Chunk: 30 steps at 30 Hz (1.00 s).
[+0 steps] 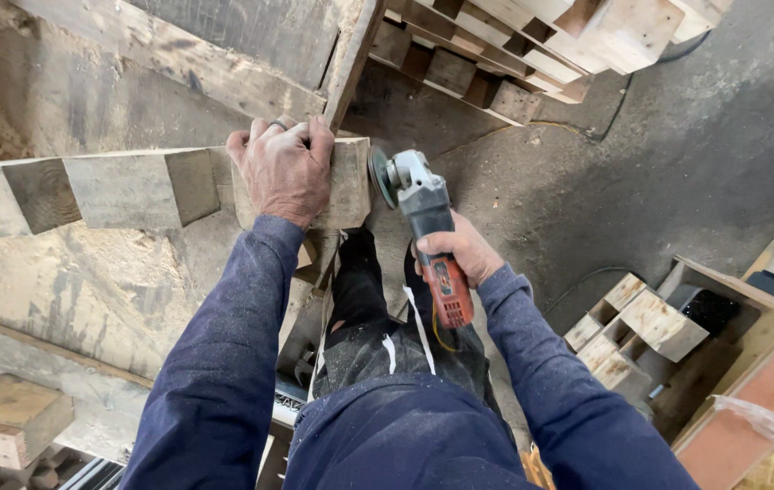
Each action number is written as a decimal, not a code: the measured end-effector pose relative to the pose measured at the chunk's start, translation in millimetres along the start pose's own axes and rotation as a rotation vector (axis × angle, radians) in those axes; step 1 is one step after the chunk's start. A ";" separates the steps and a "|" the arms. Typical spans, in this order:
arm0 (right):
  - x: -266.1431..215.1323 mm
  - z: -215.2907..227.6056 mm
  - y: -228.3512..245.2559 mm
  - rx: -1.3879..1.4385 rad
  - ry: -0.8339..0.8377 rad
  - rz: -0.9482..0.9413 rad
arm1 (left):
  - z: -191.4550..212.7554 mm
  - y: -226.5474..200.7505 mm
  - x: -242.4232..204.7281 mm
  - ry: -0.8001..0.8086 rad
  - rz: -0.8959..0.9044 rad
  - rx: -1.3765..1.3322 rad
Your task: The person uses an angle grinder with a sanding disc to smooth the surfaces of small wooden blocks placed on a workbench. They reposition the blocks to sand different faces and edges, then place the finished pieces aside.
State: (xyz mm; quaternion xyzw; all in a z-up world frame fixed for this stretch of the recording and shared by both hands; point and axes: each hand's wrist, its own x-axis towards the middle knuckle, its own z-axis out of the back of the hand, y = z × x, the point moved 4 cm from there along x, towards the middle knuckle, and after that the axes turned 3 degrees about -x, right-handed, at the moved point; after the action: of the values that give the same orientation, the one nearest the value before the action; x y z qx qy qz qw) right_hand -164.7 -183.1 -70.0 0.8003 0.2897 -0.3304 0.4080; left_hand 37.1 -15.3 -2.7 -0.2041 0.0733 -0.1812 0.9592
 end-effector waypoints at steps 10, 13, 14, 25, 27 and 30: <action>-45.9 -15.0 -51.8 0.055 -0.083 -0.018 | 0.5 0.2 1.7 -0.031 -0.003 -0.027; -62.0 -20.7 -50.9 0.055 -0.082 0.048 | 0.0 1.1 -4.9 -0.035 -0.019 -0.026; -64.2 -22.3 -47.7 0.040 -0.062 0.079 | -0.6 1.2 -3.5 -0.048 -0.036 -0.015; -72.1 -51.9 -20.2 -0.030 0.018 0.194 | -1.0 1.2 -1.0 -0.043 -0.045 -0.023; -69.4 -53.0 -21.9 -0.010 -0.001 0.169 | -1.7 2.6 -1.8 -0.041 -0.037 -0.018; -62.8 -48.1 -25.6 -0.010 -0.037 0.102 | -1.6 1.7 -1.5 -0.059 -0.036 -0.014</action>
State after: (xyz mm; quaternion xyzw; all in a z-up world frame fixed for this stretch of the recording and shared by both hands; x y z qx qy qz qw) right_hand -208.0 -141.9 -12.2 0.8059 0.2424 -0.3223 0.4335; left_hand 36.0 -13.9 -4.7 -0.2173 0.0427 -0.1920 0.9561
